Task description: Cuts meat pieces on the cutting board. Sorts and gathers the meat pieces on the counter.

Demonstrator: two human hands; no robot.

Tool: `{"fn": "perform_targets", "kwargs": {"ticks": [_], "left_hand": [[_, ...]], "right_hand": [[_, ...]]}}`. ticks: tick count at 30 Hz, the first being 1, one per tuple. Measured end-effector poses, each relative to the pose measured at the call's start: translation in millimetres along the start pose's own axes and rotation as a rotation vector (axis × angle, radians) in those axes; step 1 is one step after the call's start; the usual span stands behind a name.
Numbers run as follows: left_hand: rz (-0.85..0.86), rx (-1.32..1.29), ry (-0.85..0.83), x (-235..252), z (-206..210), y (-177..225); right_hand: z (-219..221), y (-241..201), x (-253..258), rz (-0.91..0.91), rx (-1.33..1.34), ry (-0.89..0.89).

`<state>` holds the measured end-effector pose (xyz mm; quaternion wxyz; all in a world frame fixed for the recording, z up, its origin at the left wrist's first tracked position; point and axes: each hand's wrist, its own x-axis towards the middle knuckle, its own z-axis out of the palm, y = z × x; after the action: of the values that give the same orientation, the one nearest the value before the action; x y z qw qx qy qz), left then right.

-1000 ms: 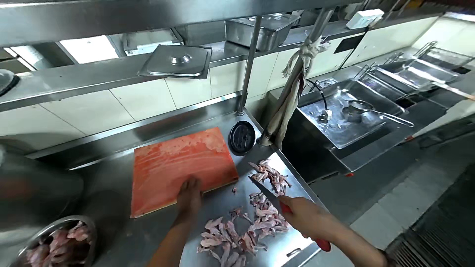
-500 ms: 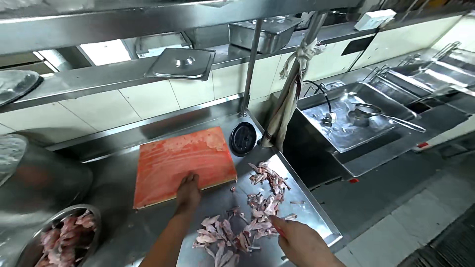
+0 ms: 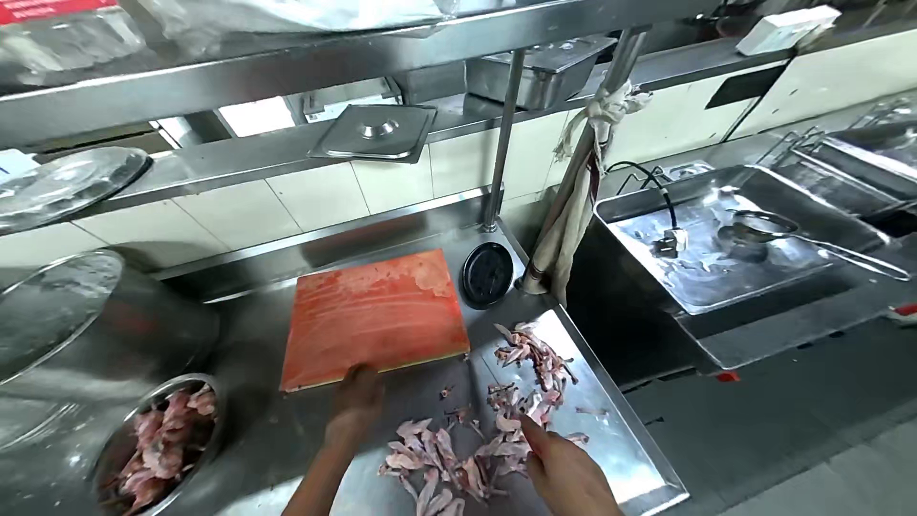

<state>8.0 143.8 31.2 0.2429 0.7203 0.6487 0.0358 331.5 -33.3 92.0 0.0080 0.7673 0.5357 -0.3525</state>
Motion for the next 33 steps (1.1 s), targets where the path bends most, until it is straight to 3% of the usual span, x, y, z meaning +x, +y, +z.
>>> {"fn": "perform_targets", "kwargs": {"ticks": [6, 11, 15, 17, 23, 29, 33], "left_hand": [[-0.063, -0.208, 0.097, -89.1, 38.9, -40.8], [-0.095, -0.375, 0.168, -135.9, 44.8, -28.9], [-0.073, -0.423, 0.168, -145.6, 54.9, -9.4], [-0.071, -0.435, 0.170, -146.0, 57.6, -2.1], [-0.061, -0.420, 0.153, -143.6, 64.0, 12.0], [-0.065, -0.413, 0.156, -148.1, 66.5, 21.4], [-0.067, -0.410, 0.152, -151.3, 70.2, 17.6]], "right_hand": [[11.0, 4.3, -2.6, -0.166, -0.019, -0.102], [7.0, 12.3, 8.6, -0.045, 0.013, -0.036], [8.9, 17.2, -0.5, -0.102, -0.019, -0.098], [8.3, 24.0, -8.2, -0.140, -0.003, -0.044], [8.9, 27.3, 16.4, -0.047, -0.065, -0.011], [4.7, 35.0, 3.2, -0.206, -0.058, -0.012], [6.1, 40.4, 18.8, -0.125, -0.084, 0.054]]}}
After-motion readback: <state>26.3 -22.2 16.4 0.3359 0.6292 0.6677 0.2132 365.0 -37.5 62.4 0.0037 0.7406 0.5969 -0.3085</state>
